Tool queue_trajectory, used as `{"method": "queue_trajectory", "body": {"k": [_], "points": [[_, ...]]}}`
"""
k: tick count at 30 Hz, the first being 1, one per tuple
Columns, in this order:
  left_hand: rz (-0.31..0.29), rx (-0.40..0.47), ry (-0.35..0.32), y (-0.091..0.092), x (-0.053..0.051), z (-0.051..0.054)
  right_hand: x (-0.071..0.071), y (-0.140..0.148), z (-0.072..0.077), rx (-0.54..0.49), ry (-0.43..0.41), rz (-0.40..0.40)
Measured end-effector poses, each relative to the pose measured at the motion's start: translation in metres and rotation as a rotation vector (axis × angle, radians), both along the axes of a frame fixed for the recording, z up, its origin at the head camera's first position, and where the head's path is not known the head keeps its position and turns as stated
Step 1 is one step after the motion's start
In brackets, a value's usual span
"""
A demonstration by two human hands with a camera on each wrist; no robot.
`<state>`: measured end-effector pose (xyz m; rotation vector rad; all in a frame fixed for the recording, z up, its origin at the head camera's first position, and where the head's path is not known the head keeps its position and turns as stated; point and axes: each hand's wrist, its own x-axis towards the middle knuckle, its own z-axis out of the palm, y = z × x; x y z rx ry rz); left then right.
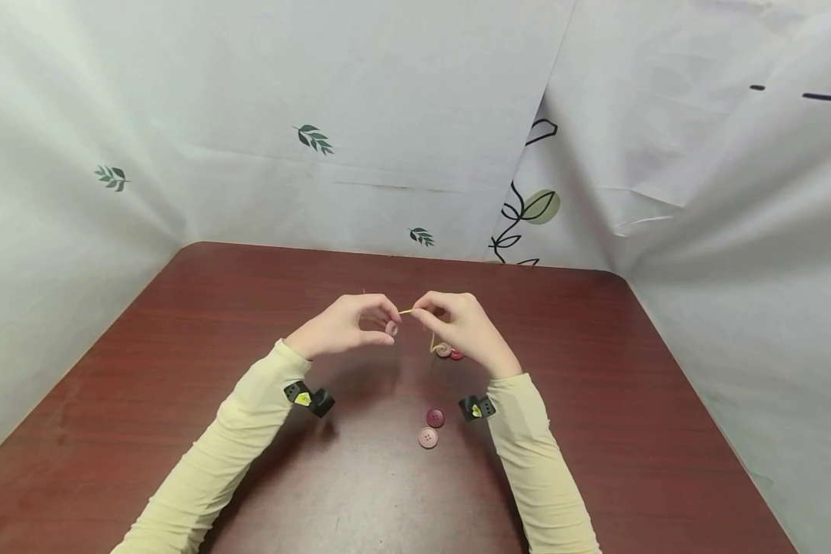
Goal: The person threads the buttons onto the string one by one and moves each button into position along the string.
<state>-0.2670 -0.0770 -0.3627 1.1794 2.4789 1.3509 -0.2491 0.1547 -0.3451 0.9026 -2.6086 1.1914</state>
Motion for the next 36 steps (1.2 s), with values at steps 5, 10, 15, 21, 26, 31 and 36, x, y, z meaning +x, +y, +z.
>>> {"method": "queue_trajectory", "body": {"k": [5,10,15,21,26,31,36], "points": [[0.033,0.062,-0.056,-0.001,0.0,0.001,0.001,-0.001,0.0,0.006,0.014,0.007],[0.075,0.11,-0.095,-0.002,0.0,0.001,0.002,-0.004,0.0,0.025,0.029,0.015],[0.091,0.144,-0.101,-0.004,0.002,0.004,0.002,-0.007,-0.001,0.053,0.048,0.023],[0.092,0.147,-0.084,-0.004,0.002,0.006,0.001,-0.009,-0.001,0.064,0.071,0.033],[0.093,0.15,-0.082,-0.004,0.003,0.007,0.0,-0.01,-0.002,0.069,0.113,0.044],[0.092,0.149,-0.078,-0.003,0.003,0.007,0.0,-0.011,-0.003,0.069,0.12,0.045],[0.093,0.14,-0.071,-0.002,0.003,0.006,0.0,-0.011,-0.004,0.072,0.123,0.042]]}}
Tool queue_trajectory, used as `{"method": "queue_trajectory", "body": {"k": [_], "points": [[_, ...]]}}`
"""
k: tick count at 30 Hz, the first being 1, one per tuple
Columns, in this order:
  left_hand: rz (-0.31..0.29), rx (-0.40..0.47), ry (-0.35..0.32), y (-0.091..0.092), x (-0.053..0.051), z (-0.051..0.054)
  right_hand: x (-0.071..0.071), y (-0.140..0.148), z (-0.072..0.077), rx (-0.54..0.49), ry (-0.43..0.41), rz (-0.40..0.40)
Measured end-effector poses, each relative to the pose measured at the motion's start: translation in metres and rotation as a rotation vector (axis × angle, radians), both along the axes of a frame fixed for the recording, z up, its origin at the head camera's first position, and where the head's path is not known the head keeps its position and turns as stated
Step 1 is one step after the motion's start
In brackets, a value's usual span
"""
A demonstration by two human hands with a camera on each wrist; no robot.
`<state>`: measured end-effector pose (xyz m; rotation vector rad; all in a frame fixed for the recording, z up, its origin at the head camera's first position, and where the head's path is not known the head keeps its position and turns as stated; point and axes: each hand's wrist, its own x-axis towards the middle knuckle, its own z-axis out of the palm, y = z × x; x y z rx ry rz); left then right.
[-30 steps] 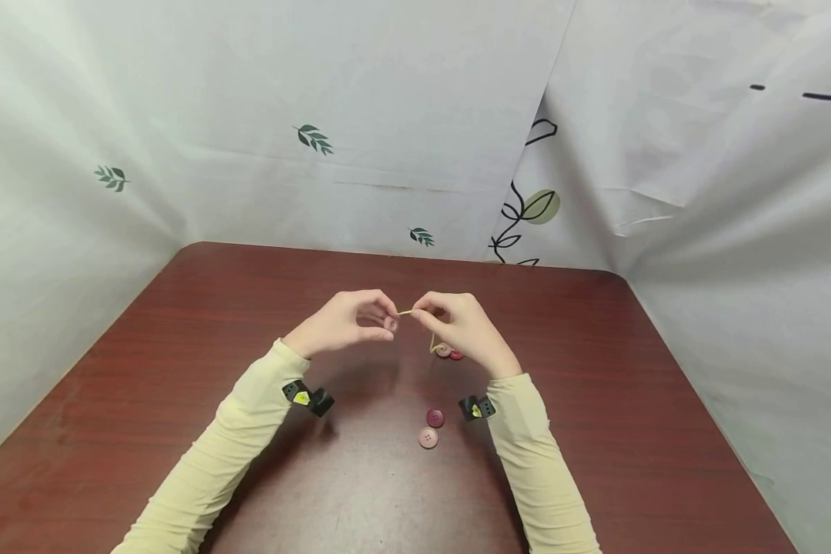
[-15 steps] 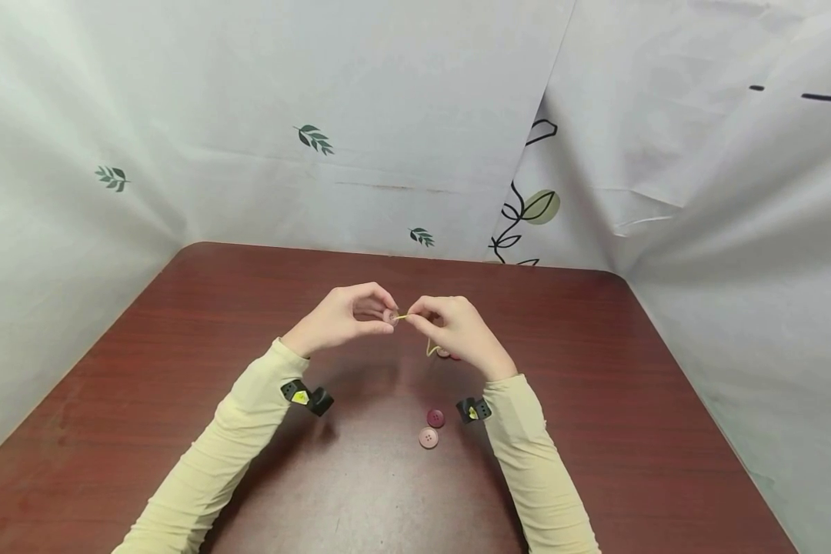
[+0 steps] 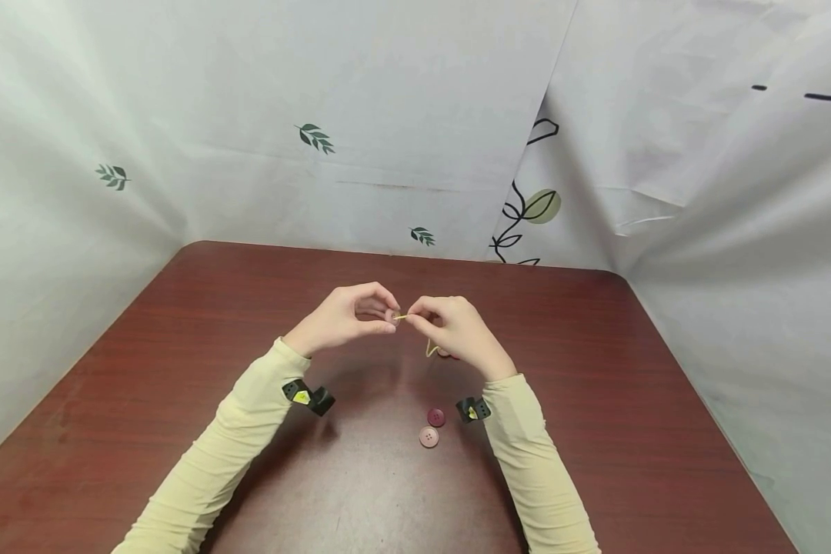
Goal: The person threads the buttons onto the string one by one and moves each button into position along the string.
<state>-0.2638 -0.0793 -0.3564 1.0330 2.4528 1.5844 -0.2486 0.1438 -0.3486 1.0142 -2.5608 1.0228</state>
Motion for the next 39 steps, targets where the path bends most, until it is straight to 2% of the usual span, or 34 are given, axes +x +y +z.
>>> {"method": "queue_trajectory", "body": {"k": [11,21,39], "points": [[0.0,-0.015,-0.013,0.0016,-0.0003,-0.0009,0.0,-0.0024,-0.0013,0.013,0.014,0.009],[0.033,-0.082,0.067,0.0023,0.0008,-0.0009,0.0012,-0.0027,-0.0019,0.001,-0.049,0.027],[0.046,-0.071,0.134,0.0042,0.0031,-0.0007,0.0013,-0.0034,-0.0031,0.017,-0.11,0.035]]}}
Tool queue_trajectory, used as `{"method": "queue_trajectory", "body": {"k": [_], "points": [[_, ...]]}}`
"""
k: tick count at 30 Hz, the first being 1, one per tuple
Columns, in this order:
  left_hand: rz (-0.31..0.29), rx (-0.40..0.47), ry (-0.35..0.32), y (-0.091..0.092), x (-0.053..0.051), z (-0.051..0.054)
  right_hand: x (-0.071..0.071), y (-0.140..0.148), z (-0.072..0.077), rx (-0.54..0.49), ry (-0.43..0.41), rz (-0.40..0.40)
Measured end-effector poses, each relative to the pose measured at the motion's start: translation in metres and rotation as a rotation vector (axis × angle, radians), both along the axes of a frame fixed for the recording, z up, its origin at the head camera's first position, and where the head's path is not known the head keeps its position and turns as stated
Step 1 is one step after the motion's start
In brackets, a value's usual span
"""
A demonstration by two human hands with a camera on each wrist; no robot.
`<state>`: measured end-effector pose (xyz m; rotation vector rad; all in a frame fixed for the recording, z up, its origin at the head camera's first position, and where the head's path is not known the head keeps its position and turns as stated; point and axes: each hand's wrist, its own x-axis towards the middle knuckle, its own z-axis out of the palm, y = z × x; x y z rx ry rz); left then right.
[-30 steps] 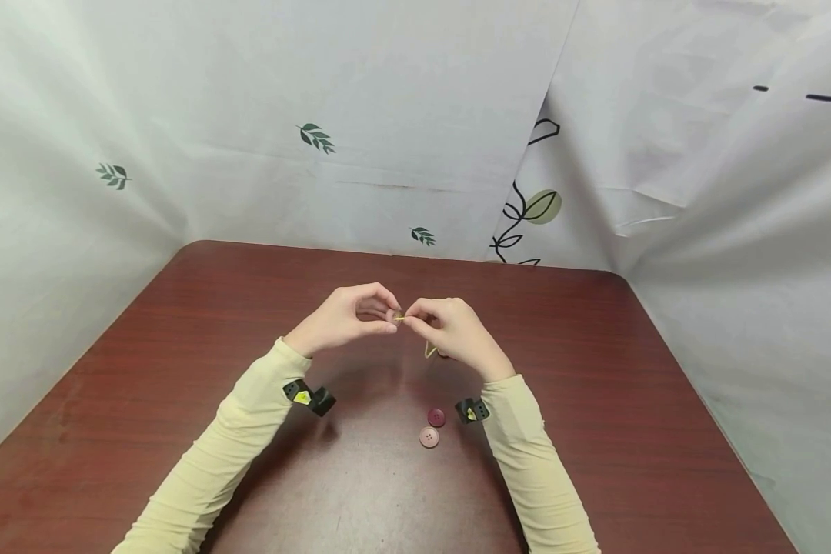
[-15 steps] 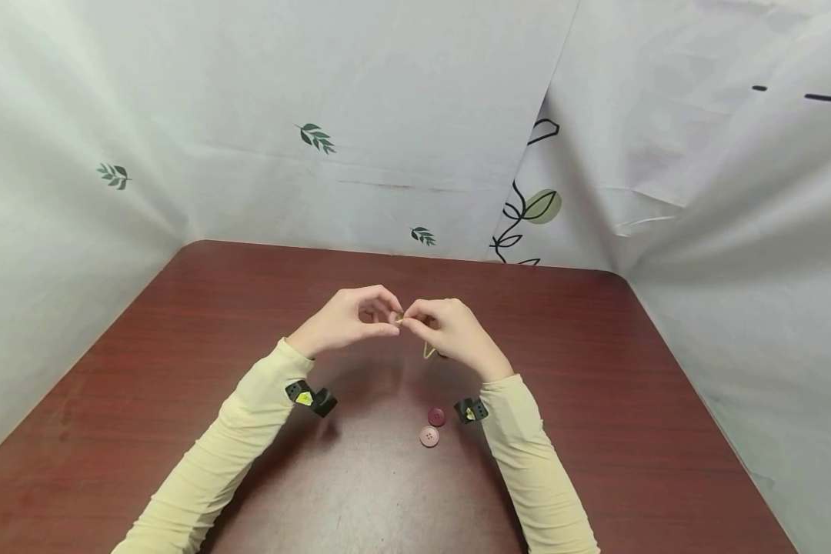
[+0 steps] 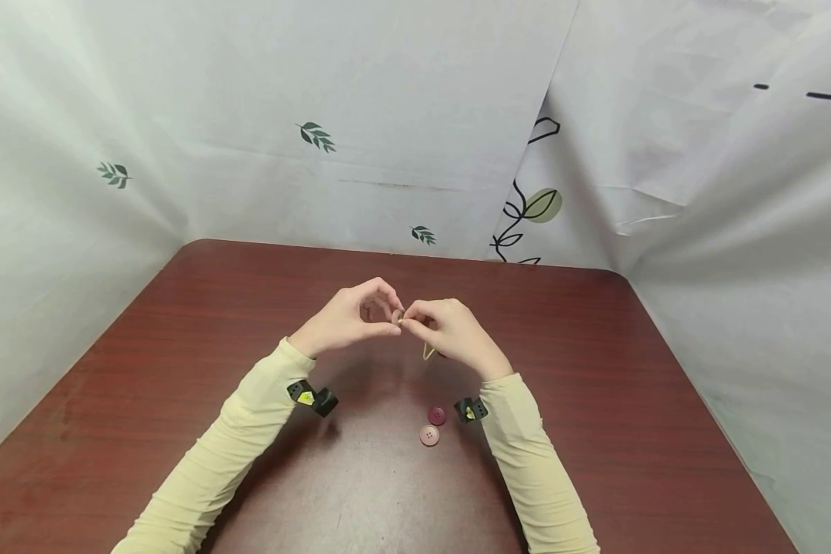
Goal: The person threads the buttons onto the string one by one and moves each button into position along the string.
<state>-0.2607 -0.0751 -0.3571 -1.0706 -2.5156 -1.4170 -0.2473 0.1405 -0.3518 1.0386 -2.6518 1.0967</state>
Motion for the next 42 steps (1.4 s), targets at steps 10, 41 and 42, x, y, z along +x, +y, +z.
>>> {"method": "queue_trajectory", "body": {"k": [10,41,42], "points": [[-0.008,0.022,0.032,0.0004,0.0005,-0.0006,0.0,0.0009,0.0014,0.008,0.009,0.018],[-0.068,0.129,0.127,0.0052,-0.0005,-0.0051,0.0014,0.0053,0.0041,0.002,-0.011,0.067],[-0.07,0.132,0.125,0.0055,-0.0007,-0.0055,0.0013,0.0055,0.004,0.002,-0.013,0.068]]}}
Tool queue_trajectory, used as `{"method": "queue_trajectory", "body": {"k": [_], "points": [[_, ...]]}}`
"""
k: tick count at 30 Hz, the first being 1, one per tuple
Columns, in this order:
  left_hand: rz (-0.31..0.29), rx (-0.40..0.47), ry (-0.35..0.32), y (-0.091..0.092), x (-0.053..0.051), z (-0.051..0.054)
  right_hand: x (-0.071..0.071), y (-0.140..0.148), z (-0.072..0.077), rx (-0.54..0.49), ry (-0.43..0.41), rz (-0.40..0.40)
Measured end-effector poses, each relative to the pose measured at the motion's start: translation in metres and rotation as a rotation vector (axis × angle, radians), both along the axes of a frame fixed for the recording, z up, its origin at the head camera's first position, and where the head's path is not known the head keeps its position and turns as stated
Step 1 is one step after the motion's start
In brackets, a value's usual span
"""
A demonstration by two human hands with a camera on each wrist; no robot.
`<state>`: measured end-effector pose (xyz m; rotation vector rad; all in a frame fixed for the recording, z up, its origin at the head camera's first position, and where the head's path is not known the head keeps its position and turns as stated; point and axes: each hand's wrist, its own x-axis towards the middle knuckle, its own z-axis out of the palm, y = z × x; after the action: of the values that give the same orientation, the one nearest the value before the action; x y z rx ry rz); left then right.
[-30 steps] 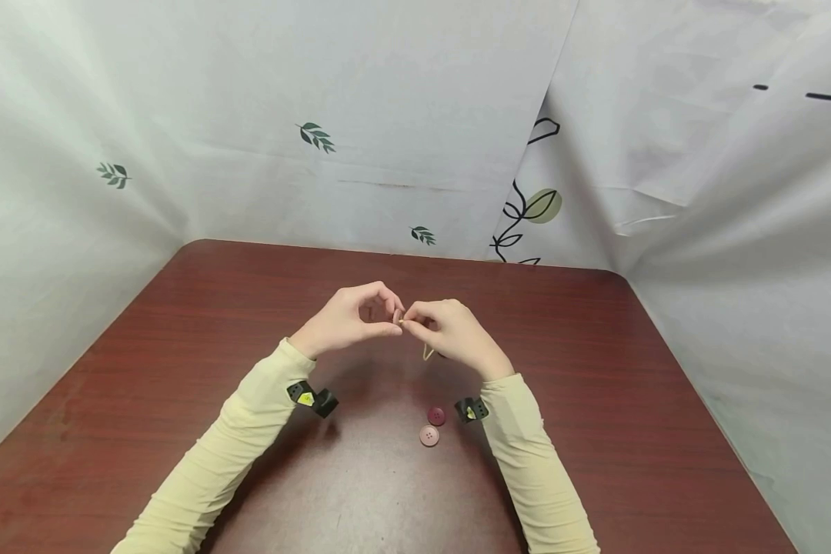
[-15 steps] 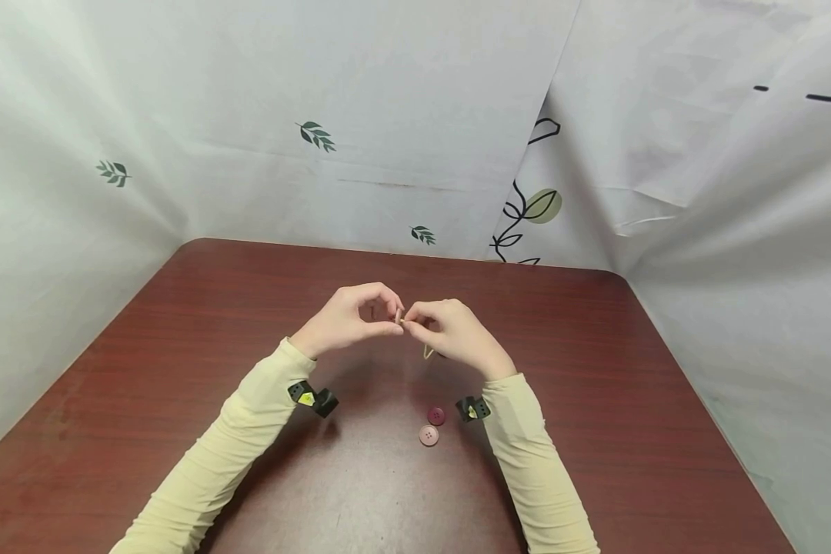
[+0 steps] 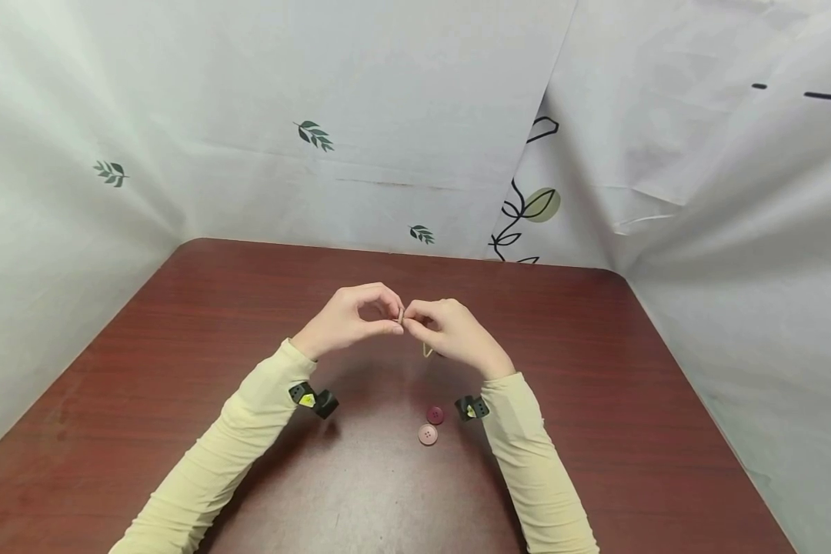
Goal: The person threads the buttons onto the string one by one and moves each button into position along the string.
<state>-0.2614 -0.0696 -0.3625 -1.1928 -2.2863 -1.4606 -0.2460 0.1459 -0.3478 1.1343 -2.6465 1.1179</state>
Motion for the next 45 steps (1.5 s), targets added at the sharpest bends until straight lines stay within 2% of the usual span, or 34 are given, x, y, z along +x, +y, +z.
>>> {"method": "queue_trajectory", "body": {"k": [14,20,22,27,33,45], "points": [[-0.015,0.019,0.027,0.001,-0.0011,0.0,0.0,0.0016,0.0012,-0.008,0.003,-0.028],[-0.004,0.04,0.025,0.0021,-0.0008,0.0007,0.0009,0.0013,0.0013,-0.036,-0.071,-0.004],[0.003,0.041,0.023,0.0021,-0.0007,0.0009,0.0008,0.0008,0.0016,-0.032,-0.072,-0.005],[0.012,0.033,0.008,0.0019,-0.0004,0.0011,-0.0008,-0.0005,0.0009,-0.033,-0.032,-0.016],[0.037,0.03,0.001,0.0017,0.0,0.0009,-0.0033,-0.0015,-0.0012,-0.096,0.05,-0.032],[0.072,0.043,-0.041,0.0012,-0.0007,0.0011,-0.0045,-0.0045,-0.0044,-0.154,0.06,-0.027]]}}
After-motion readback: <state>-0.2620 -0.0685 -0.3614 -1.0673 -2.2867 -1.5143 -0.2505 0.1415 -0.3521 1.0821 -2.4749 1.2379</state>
